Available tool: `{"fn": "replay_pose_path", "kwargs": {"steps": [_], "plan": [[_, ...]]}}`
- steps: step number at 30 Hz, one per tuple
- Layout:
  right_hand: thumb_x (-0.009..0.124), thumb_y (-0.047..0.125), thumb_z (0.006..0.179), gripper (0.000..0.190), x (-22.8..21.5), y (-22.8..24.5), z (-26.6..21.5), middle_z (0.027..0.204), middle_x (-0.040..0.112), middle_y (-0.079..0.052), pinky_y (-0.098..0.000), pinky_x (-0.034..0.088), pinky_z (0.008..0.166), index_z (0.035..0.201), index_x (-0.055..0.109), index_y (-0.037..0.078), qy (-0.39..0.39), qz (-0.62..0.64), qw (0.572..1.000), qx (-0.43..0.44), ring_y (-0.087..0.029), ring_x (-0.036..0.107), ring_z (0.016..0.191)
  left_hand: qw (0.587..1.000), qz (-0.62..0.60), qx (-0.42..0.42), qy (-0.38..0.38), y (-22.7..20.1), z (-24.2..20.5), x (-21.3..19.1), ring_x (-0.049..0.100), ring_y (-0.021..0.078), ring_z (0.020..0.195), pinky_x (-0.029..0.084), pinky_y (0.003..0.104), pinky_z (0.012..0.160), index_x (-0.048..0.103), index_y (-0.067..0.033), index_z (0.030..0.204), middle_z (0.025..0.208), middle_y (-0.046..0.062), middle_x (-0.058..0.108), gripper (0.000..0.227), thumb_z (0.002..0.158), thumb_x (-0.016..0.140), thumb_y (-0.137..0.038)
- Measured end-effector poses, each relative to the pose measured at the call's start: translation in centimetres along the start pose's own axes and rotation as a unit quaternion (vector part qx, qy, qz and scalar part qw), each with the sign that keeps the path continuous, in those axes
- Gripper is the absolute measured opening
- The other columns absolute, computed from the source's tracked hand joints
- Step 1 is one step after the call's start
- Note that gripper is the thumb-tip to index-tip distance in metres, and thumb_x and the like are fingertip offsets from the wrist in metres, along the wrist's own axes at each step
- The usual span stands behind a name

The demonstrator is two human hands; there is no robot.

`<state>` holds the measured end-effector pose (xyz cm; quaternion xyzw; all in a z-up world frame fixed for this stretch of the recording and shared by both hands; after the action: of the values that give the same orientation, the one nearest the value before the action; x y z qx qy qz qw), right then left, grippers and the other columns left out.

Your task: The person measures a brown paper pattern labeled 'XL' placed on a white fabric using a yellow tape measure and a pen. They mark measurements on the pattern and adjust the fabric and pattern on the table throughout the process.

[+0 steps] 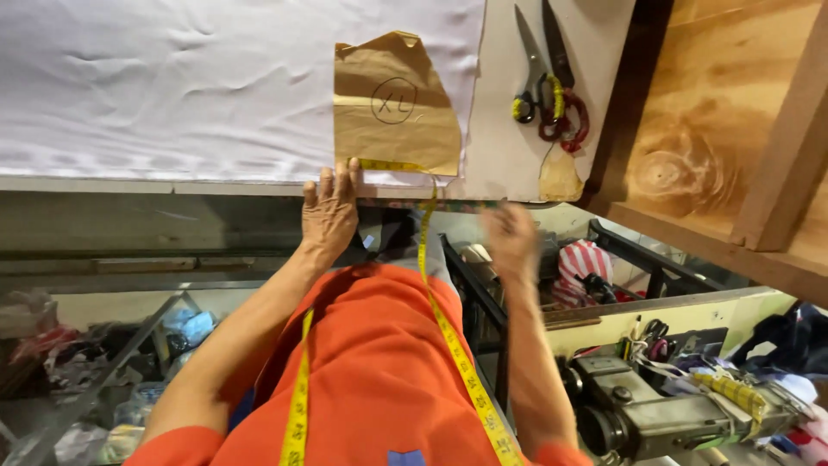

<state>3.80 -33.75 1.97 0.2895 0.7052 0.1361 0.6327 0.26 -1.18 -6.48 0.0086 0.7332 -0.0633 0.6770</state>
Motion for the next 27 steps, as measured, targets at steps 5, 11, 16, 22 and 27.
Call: {"fn": "replay_pose_path", "kwargs": {"steps": [5,11,16,22,27], "plan": [[0.095,0.063,0.060,0.056,9.8,4.0,4.8,0.070,0.072,-0.009,-0.0428,0.061,0.063,0.090,0.072,0.022,0.025,-0.030,0.993,-0.114,-0.034,0.076,0.076,0.997,0.020,-0.004,-0.080,-0.2,-0.1,0.2,0.046,0.0374,0.118,0.027,0.049,0.091,0.042,-0.0018,0.156,0.138,0.019,0.048,0.098,0.065,0.075,-0.014],[0.083,0.037,0.072,0.018,11.5,-1.1,10.1,0.072,0.073,-0.003,-0.0426,0.060,0.068,0.081,0.075,0.024,0.238,-0.128,0.958,-0.099,-0.030,0.075,0.077,0.999,0.015,-0.010,-0.037,-0.4,-0.1,0.4,0.047,0.0371,0.121,0.025,0.052,0.097,0.044,-0.0021,0.156,0.142,0.019,0.050,0.099,0.067,0.081,-0.026],[0.082,0.026,0.076,0.017,6.8,1.3,12.5,0.059,0.067,-0.005,-0.0281,0.046,0.057,0.087,0.082,0.013,0.360,0.047,0.931,-0.031,-0.012,0.057,0.062,0.996,0.074,-0.012,-0.048,-0.7,0.3,-2.2,0.045,0.0319,0.127,0.024,0.049,0.099,0.049,-0.0060,0.153,0.147,0.014,0.048,0.073,0.083,0.068,-0.013],[0.081,0.041,0.076,0.025,6.7,2.8,13.1,0.067,0.071,-0.011,-0.0379,0.052,0.061,0.078,0.082,0.017,0.361,-0.047,0.931,-0.035,-0.030,0.070,0.067,0.993,0.091,0.032,-0.061,-0.2,0.6,-3.0,0.048,0.0290,0.122,0.029,0.045,0.096,0.055,-0.0052,0.148,0.145,0.011,0.049,0.072,0.078,0.069,-0.010],[0.082,0.045,0.069,0.025,9.3,0.4,13.9,0.068,0.072,-0.009,-0.0413,0.056,0.066,0.073,0.080,0.020,0.338,-0.110,0.934,-0.036,-0.035,0.073,0.075,0.993,0.085,0.034,-0.071,-0.2,0.7,-3.2,0.049,0.0286,0.120,0.029,0.044,0.095,0.056,-0.0038,0.147,0.145,0.010,0.049,0.072,0.076,0.069,-0.006]]}}
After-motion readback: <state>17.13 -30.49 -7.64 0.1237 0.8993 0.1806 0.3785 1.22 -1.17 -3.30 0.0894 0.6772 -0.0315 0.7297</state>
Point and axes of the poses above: each hand's wrist, its own z-axis towards the middle knuckle, its own x-axis out of the palm, y = z × x, the point moved 4 cm from there along z, towards the middle knuckle
